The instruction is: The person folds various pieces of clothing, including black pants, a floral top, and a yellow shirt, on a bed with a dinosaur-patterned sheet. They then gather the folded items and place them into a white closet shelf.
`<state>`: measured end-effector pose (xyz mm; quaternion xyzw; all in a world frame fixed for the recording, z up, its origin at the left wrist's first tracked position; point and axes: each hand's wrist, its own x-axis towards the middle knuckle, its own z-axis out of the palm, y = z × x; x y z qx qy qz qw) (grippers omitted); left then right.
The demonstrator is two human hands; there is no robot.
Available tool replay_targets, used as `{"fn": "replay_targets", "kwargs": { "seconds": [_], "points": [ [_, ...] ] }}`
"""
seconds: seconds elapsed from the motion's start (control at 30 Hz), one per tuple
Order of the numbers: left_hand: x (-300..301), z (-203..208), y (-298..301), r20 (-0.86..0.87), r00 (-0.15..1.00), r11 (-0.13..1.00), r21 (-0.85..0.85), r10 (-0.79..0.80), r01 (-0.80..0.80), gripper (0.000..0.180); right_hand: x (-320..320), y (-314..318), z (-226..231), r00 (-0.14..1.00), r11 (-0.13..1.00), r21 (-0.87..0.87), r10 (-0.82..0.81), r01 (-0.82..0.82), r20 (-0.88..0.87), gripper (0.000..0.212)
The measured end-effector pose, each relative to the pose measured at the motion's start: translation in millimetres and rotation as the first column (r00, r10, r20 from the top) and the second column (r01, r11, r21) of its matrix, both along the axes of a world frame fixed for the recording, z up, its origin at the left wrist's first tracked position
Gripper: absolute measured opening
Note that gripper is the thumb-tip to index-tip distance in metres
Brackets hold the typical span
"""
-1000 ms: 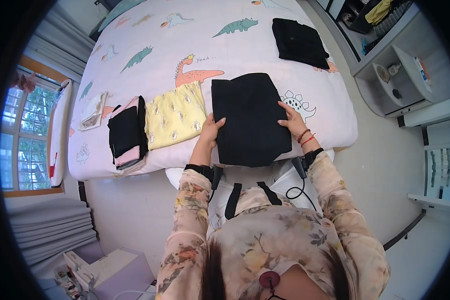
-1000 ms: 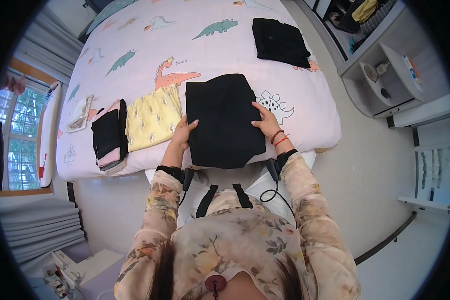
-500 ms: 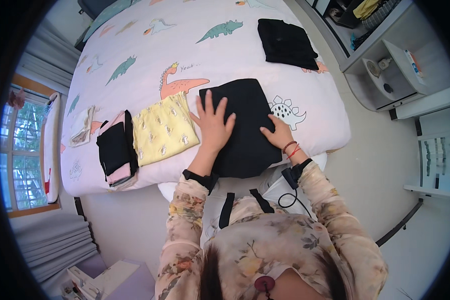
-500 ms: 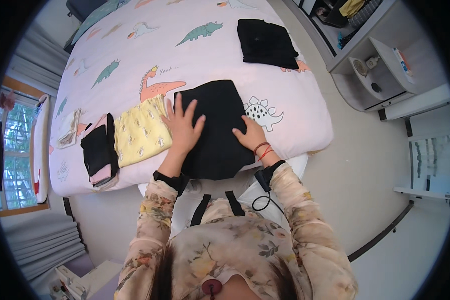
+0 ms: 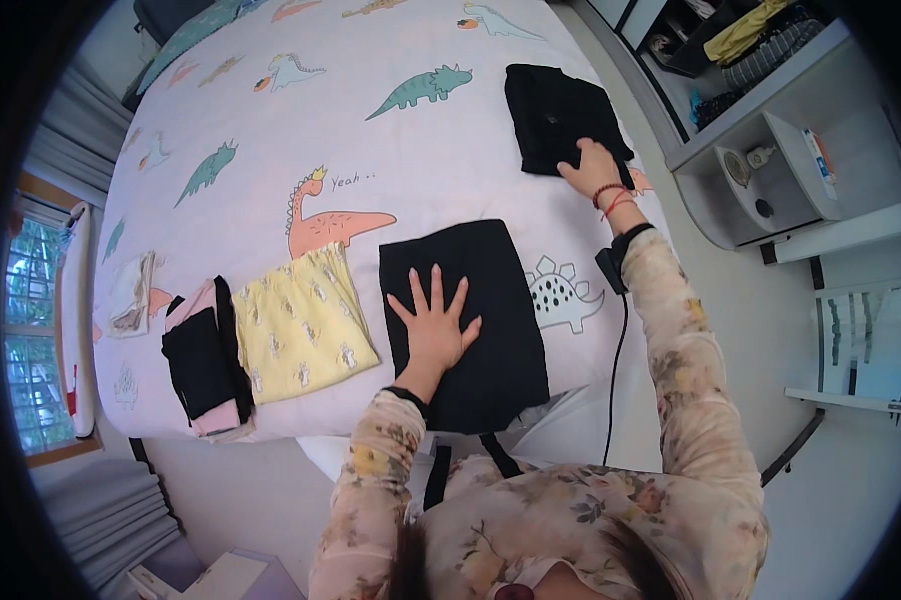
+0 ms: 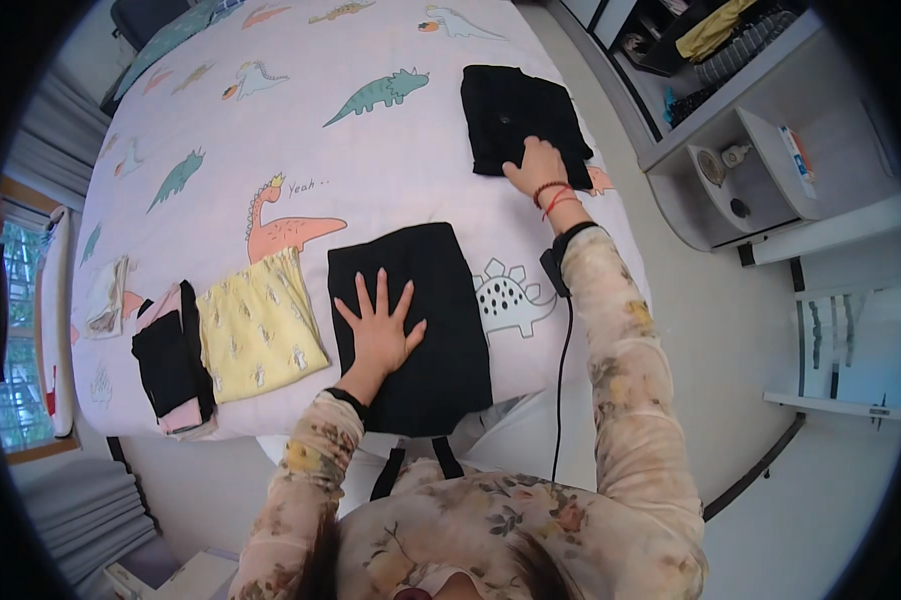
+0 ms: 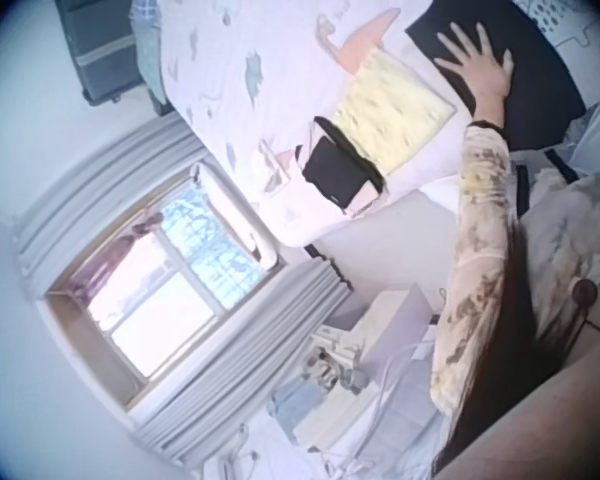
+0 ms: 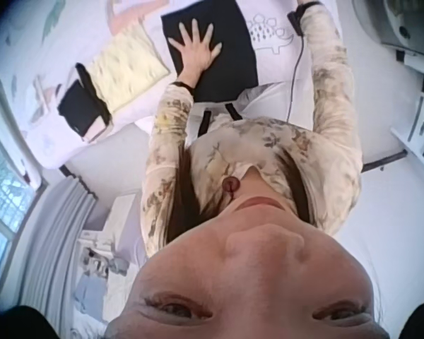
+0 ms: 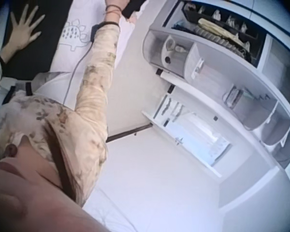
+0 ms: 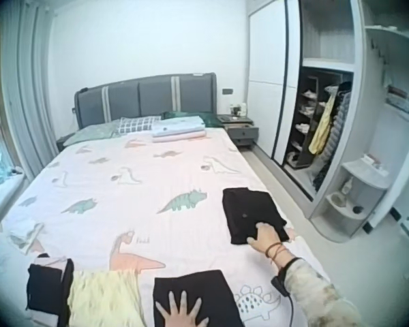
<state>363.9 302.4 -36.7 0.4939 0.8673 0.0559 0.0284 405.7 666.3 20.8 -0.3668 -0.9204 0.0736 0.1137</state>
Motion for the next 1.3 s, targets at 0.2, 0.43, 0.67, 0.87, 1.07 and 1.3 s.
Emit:
{"fn": "replay_targets", "kwargs": {
  "seconds": [0.2,0.43,0.67,0.87,1.07,1.3],
  "points": [
    [-6,4,3,0.093,0.996,1.000,-0.027,0.012,-0.009,0.067,-75,26,-21,0.990,0.997,0.074,-0.014,0.003,0.140,0.050],
    [-12,4,3,0.143,0.990,0.999,-0.040,0.004,0.002,0.066,-111,56,-76,0.967,0.987,0.122,-0.130,0.105,0.221,0.037],
    [-12,2,0,0.146,0.989,1.000,-0.005,-0.002,0.003,0.066,-83,101,-43,0.950,0.965,-0.110,-0.254,0.237,-0.180,0.028],
    [-7,0,-1,0.094,0.995,1.000,0.025,-0.018,0.015,0.066,-25,106,75,0.891,0.932,-0.356,-0.103,-0.069,-0.443,0.033],
    [-3,16,8,0.250,0.966,0.993,0.081,0.062,-0.084,0.069,0,-8,213,0.793,0.613,-0.658,-0.083,-0.437,-0.604,0.030],
    [17,58,31,0.914,0.102,0.567,0.327,-0.392,-0.756,0.104,32,-123,325,0.695,0.428,-0.587,0.151,-0.687,-0.703,0.028]
  ]
}}
